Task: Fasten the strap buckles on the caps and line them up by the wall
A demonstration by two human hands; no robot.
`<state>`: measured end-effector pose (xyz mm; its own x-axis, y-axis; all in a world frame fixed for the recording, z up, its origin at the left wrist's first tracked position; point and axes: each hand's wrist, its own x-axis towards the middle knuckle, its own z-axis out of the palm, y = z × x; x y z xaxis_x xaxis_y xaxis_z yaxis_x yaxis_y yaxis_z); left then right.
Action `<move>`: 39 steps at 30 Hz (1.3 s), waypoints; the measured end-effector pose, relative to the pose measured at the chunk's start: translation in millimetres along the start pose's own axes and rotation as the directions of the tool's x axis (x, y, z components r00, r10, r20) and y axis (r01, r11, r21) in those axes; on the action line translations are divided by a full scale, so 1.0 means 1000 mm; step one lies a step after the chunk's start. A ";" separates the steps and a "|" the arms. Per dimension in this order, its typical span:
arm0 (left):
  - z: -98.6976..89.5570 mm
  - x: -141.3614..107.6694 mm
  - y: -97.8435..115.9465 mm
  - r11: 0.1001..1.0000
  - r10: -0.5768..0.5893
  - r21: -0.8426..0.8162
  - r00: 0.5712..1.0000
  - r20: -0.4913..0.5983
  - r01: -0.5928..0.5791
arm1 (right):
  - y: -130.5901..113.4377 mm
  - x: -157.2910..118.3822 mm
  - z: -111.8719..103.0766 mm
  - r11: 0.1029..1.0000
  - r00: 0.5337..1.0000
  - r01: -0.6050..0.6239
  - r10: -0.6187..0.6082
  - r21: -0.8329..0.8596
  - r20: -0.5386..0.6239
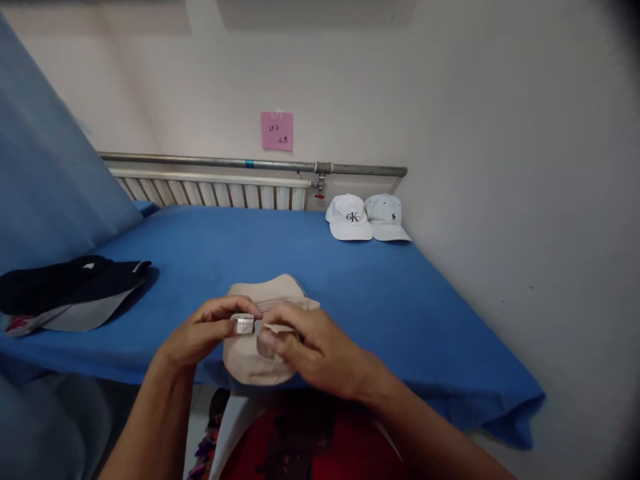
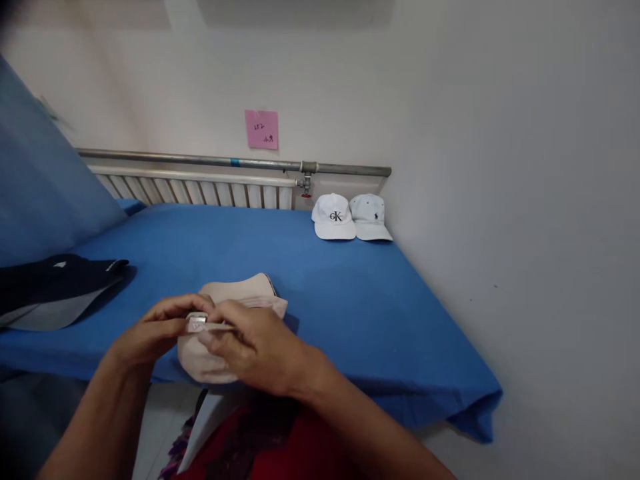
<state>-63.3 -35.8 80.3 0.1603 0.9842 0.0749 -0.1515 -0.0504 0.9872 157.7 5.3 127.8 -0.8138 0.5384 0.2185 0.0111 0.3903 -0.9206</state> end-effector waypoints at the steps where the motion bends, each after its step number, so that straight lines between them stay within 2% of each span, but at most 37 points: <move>1: 0.000 0.002 -0.003 0.999 -0.012 -0.046 1.000 -0.007 0.012 | 0.004 0.001 -0.001 0.998 0.998 -0.043 0.046 0.052 -0.050; 2: 0.000 0.004 -0.006 0.996 -0.035 -0.087 0.999 -0.014 0.034 | 0.011 0.003 -0.001 0.986 0.991 -0.101 0.112 0.135 -0.072; 4: 0.002 0.007 -0.013 0.987 -0.073 -0.146 0.997 -0.034 0.068 | 0.031 0.005 -0.002 0.910 0.973 -0.205 0.228 0.361 -0.021; 7: 0.007 0.009 -0.022 0.984 -0.058 -0.176 0.994 -0.092 0.041 | 0.057 0.006 -0.001 0.737 0.971 -0.190 0.238 0.649 0.014; 9: 0.010 0.008 -0.025 0.983 -0.046 -0.181 0.990 -0.130 0.022 | 0.067 0.006 0.000 0.665 0.974 -0.141 0.225 0.734 -0.017; 11: 0.013 0.008 -0.027 0.980 -0.055 -0.197 0.988 -0.147 0.025 | 0.071 0.007 0.002 0.671 0.969 -0.144 0.246 0.727 -0.035; 13: 0.015 0.008 -0.028 0.974 -0.069 -0.224 0.987 -0.147 0.034 | 0.071 0.008 0.004 0.750 0.955 -0.213 0.295 0.627 -0.029; 16: 0.017 0.006 -0.032 0.962 -0.104 -0.264 0.987 -0.125 0.068 | 0.071 0.010 0.009 0.893 0.946 -0.291 0.322 0.343 -0.039; 19: 0.014 0.003 -0.037 0.959 -0.128 -0.267 0.986 -0.104 0.097 | 0.072 0.009 0.017 0.985 0.981 -0.162 0.154 -0.059 -0.115; 21: 0.011 0.000 -0.040 0.967 -0.114 -0.239 0.990 -0.078 0.092 | 0.074 0.008 0.022 0.940 0.993 -0.069 0.031 -0.333 -0.117; 23: 0.008 -0.002 -0.041 0.976 -0.092 -0.202 0.995 -0.036 0.083 | 0.075 0.006 0.027 0.858 0.996 -0.030 -0.019 -0.513 -0.090; 27: 0.006 -0.005 -0.041 0.983 -0.058 -0.173 0.998 0.019 0.060 | 0.078 0.004 0.030 0.723 0.997 -0.001 -0.051 -0.691 -0.055; 30: 0.007 -0.005 -0.038 0.987 -0.101 -0.126 0.995 0.008 0.101 | 0.079 0.003 0.029 0.675 0.998 0.033 -0.056 -0.737 -0.006; 33: 0.008 -0.004 -0.037 0.978 -0.191 -0.088 0.981 -0.022 0.188 | 0.076 0.001 0.028 0.732 0.996 0.041 -0.080 -0.680 -0.026; 35: 0.008 -0.003 -0.037 0.972 -0.224 -0.088 0.974 -0.044 0.220 | 0.073 0.000 0.026 0.848 0.993 0.018 -0.075 -0.529 -0.087; 37: 0.009 -0.002 -0.037 0.970 -0.231 -0.090 0.971 -0.057 0.226 | 0.068 0.002 0.023 0.964 0.990 -0.066 0.031 -0.257 -0.137; 39: 0.011 0.000 -0.036 0.973 -0.220 -0.084 0.974 -0.061 0.215 | 0.065 0.004 0.020 0.978 0.971 -0.206 0.208 0.031 -0.115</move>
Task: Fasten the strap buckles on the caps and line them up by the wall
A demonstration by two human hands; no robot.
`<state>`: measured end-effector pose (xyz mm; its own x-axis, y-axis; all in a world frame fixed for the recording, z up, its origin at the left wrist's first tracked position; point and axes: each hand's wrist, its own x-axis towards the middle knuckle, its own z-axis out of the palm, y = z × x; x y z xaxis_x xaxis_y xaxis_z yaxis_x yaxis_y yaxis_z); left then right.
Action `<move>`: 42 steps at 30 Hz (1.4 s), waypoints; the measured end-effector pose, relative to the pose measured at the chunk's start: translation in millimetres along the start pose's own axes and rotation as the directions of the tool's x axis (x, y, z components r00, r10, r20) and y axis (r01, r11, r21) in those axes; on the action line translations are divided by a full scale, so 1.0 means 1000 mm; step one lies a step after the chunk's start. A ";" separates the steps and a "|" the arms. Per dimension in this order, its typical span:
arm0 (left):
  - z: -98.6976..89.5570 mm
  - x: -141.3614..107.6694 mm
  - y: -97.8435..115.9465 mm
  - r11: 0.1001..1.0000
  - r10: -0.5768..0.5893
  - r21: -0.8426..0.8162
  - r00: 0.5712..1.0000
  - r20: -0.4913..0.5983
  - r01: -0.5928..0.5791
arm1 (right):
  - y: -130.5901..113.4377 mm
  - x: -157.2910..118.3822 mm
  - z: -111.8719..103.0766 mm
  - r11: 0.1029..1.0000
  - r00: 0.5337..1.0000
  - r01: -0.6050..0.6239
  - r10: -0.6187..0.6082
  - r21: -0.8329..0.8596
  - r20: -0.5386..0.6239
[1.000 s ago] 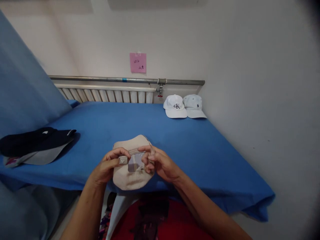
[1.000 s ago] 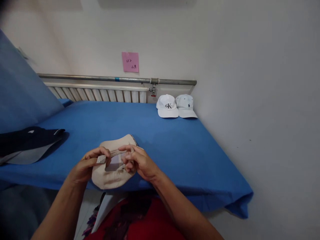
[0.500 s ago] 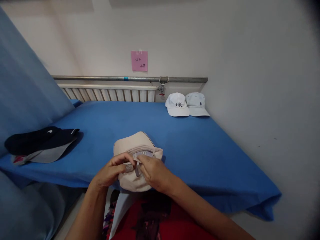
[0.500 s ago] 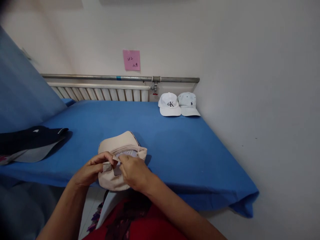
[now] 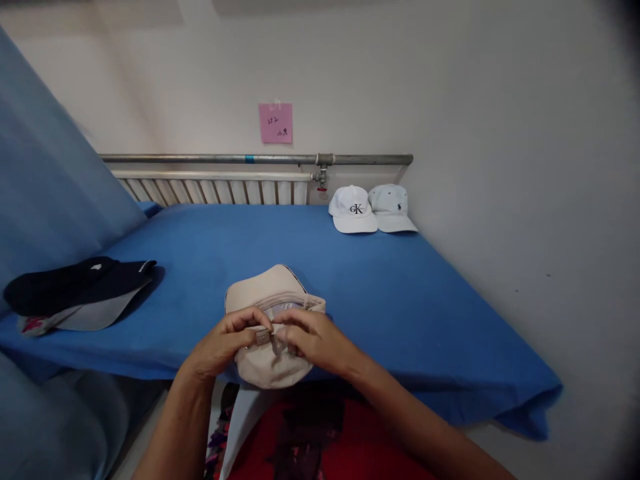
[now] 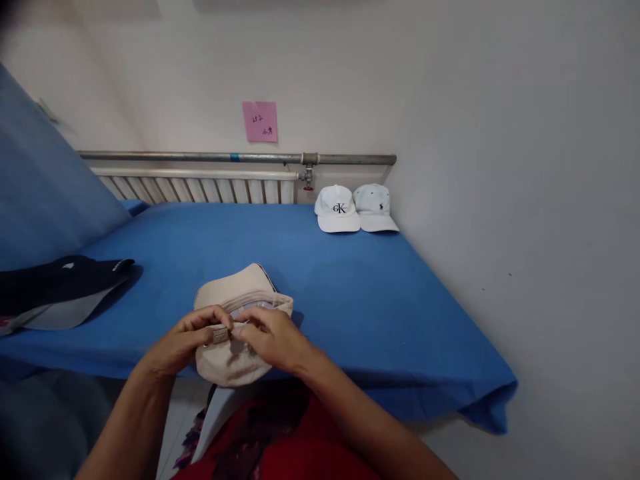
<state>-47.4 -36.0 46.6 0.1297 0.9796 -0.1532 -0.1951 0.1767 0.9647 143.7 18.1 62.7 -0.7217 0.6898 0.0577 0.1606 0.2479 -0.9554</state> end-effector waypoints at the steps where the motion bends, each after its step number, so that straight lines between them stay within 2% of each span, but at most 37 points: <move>1: 0.002 0.000 0.002 1.000 0.008 0.004 1.000 0.001 -0.008 | -0.001 0.001 -0.001 0.992 0.996 -0.083 0.081 0.097 0.020; 3: 0.006 0.000 0.005 1.000 0.024 0.014 1.000 0.004 -0.024 | -0.001 0.004 -0.002 0.962 0.985 -0.172 0.170 0.211 0.032; 8: 0.008 -0.005 0.007 0.996 0.057 0.066 0.997 -0.050 -0.053 | 0.008 0.005 -0.006 0.895 0.981 -0.148 0.188 0.421 -0.055; 13: -0.003 -0.005 -0.006 0.981 0.158 -0.092 0.975 -0.157 -0.173 | 0.011 0.002 -0.008 0.817 0.980 -0.171 0.199 0.550 0.009; 18: -0.003 -0.004 -0.010 0.961 0.135 -0.218 0.978 -0.161 -0.168 | 0.006 0.003 -0.005 0.742 0.976 -0.178 0.214 0.647 0.022; 22: -0.004 -0.004 -0.010 0.956 0.147 -0.237 0.982 -0.120 -0.172 | 0.003 0.006 0.001 0.726 0.977 -0.178 0.212 0.665 0.031; 30: -0.006 -0.003 -0.010 0.962 0.155 -0.195 0.972 -0.176 -0.189 | -0.003 0.008 0.010 0.747 0.983 -0.162 0.177 0.644 0.042; 42: 0.000 -0.002 -0.010 0.978 0.136 -0.131 0.975 -0.178 -0.160 | -0.002 0.007 0.010 0.721 0.971 -0.208 0.235 0.661 0.048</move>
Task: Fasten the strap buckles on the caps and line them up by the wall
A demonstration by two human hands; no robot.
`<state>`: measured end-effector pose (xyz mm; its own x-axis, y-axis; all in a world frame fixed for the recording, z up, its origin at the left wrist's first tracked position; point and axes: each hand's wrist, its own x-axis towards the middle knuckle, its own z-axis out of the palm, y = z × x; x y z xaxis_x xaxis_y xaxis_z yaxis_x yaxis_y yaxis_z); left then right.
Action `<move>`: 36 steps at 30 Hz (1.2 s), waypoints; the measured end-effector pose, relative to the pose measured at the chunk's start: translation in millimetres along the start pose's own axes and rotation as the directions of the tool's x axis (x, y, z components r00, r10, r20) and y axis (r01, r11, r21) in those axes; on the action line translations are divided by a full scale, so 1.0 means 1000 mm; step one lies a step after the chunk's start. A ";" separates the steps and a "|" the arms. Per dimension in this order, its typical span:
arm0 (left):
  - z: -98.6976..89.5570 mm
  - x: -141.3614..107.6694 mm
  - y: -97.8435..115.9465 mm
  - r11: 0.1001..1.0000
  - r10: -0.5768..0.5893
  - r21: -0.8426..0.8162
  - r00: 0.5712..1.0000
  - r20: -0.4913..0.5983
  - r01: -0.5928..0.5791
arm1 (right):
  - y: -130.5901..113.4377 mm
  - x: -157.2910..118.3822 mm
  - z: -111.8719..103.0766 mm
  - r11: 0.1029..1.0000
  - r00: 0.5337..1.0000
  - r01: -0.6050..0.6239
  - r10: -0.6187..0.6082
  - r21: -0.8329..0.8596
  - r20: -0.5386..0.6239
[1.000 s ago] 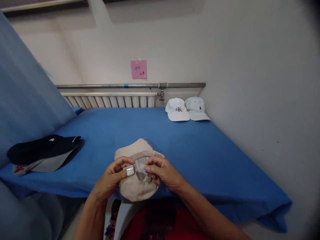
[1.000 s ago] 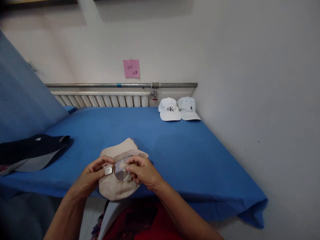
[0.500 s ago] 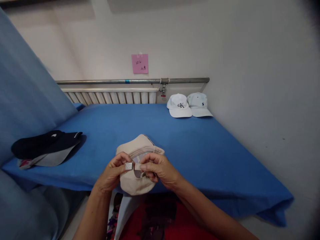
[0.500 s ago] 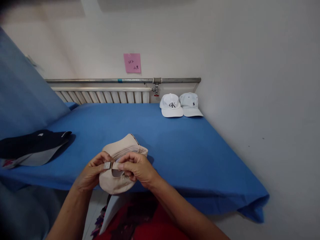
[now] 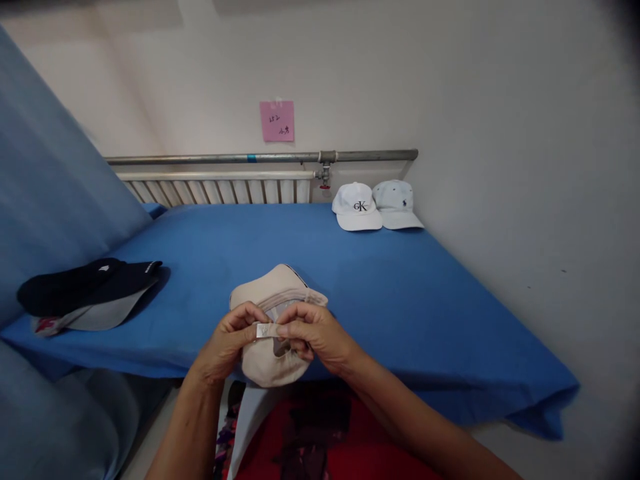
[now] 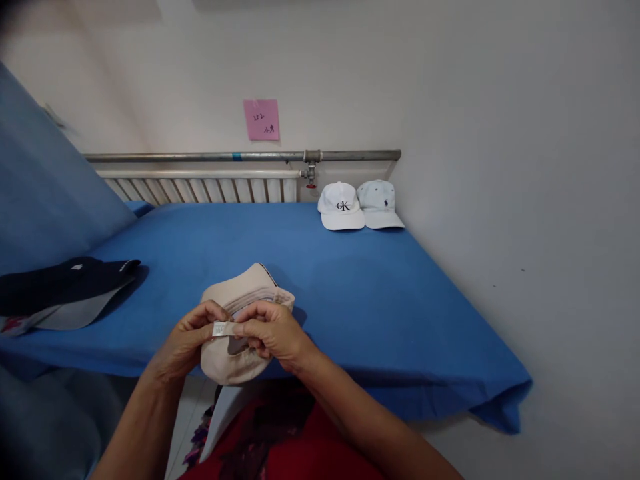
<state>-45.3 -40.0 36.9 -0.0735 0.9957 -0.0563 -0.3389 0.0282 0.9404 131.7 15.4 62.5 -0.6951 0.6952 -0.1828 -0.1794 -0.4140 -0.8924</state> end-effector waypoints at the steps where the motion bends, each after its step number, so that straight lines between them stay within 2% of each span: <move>1: 0.001 0.000 0.000 1.000 0.005 0.004 1.000 -0.003 -0.005 | 0.000 0.000 0.000 1.000 1.000 0.004 -0.004 0.001 0.000; 7: 0.005 -0.002 0.001 0.999 0.042 0.004 0.998 -0.041 -0.041 | 0.002 -0.001 -0.003 0.999 1.000 -0.004 0.005 0.040 -0.031; 13: 0.001 -0.001 -0.001 0.999 0.035 0.005 0.999 -0.024 -0.035 | 0.003 0.000 -0.004 0.999 1.000 0.000 0.001 0.033 -0.017; 19: -0.001 0.000 -0.003 1.000 0.028 0.009 1.000 -0.007 -0.028 | 0.001 -0.001 -0.005 0.993 0.999 -0.036 0.035 0.113 0.009; 36: 0.010 -0.002 0.001 1.000 0.022 0.019 0.999 -0.024 -0.021 | 0.004 0.001 -0.003 0.996 1.000 -0.015 0.016 0.091 -0.008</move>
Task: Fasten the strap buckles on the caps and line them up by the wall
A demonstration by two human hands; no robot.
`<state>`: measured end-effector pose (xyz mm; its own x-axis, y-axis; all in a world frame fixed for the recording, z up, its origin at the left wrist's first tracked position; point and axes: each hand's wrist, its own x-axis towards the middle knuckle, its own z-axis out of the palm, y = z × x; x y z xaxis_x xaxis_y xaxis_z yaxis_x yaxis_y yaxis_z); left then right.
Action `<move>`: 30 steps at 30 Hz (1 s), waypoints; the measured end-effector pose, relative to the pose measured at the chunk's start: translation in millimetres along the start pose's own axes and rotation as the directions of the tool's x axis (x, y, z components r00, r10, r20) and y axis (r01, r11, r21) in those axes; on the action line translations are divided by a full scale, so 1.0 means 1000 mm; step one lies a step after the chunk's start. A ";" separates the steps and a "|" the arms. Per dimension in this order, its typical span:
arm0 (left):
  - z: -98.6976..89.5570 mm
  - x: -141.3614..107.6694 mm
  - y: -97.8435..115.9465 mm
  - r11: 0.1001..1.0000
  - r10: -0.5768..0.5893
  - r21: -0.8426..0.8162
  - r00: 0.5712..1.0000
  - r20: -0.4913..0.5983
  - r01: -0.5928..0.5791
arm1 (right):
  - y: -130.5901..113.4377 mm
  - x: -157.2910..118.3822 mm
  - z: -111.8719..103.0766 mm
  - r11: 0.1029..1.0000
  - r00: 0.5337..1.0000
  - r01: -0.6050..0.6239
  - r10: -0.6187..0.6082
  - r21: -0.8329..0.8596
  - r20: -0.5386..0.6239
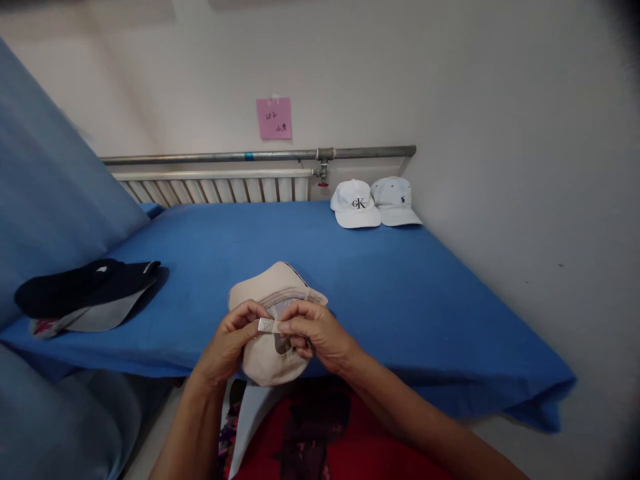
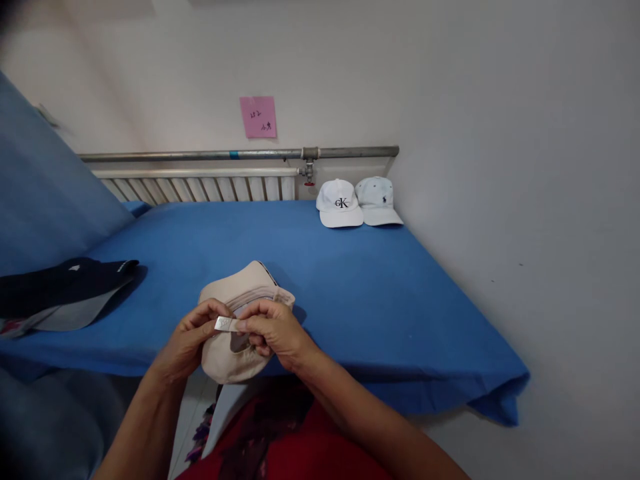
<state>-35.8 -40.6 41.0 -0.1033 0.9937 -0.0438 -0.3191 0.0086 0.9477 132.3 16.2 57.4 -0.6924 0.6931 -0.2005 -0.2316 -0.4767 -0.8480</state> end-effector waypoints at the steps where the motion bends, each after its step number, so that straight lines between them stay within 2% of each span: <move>1: 0.001 0.000 0.000 1.000 0.004 -0.003 1.000 -0.004 -0.004 | 0.001 0.000 0.000 1.000 1.000 0.005 -0.005 0.004 -0.002; 6: 0.006 -0.003 0.003 1.000 -0.014 -0.004 0.999 -0.044 0.014 | 0.007 0.001 0.005 0.998 0.998 0.055 -0.055 0.020 -0.040; 8: 0.004 -0.005 0.004 1.000 -0.003 0.005 1.000 -0.006 0.003 | 0.010 0.000 0.007 0.997 0.995 0.079 -0.078 0.017 -0.054; 11: -0.002 -0.007 0.004 0.996 0.079 0.038 0.992 0.102 -0.083 | 0.011 -0.001 0.009 0.997 0.996 0.081 -0.080 0.008 -0.050; 14: -0.008 -0.011 0.003 0.980 0.109 0.148 0.983 0.151 -0.131 | 0.010 -0.003 0.009 0.997 0.997 0.072 -0.071 0.011 -0.034; 20: -0.006 -0.018 0.002 0.914 0.180 0.363 0.983 0.043 -0.183 | 0.011 -0.003 0.008 0.997 0.997 0.076 -0.075 0.025 -0.023; 25: -0.002 -0.016 0.001 0.899 0.191 0.395 0.981 0.030 -0.187 | 0.013 0.000 0.004 0.997 0.997 0.074 -0.074 0.034 0.015; 28: -0.002 -0.016 0.001 0.882 0.242 0.410 0.970 0.034 -0.234 | 0.010 0.001 0.002 0.996 0.996 0.089 -0.089 -0.022 0.023; 30: -0.001 -0.017 0.001 0.896 0.219 0.393 0.976 0.009 -0.205 | 0.007 0.000 0.001 0.992 0.995 0.102 -0.100 -0.080 0.018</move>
<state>-35.8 -57.7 42.6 -0.1624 0.9723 0.1681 0.1056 -0.1522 0.9827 130.2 12.4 51.6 -0.6778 0.7276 -0.1055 -0.2451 -0.3589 -0.9006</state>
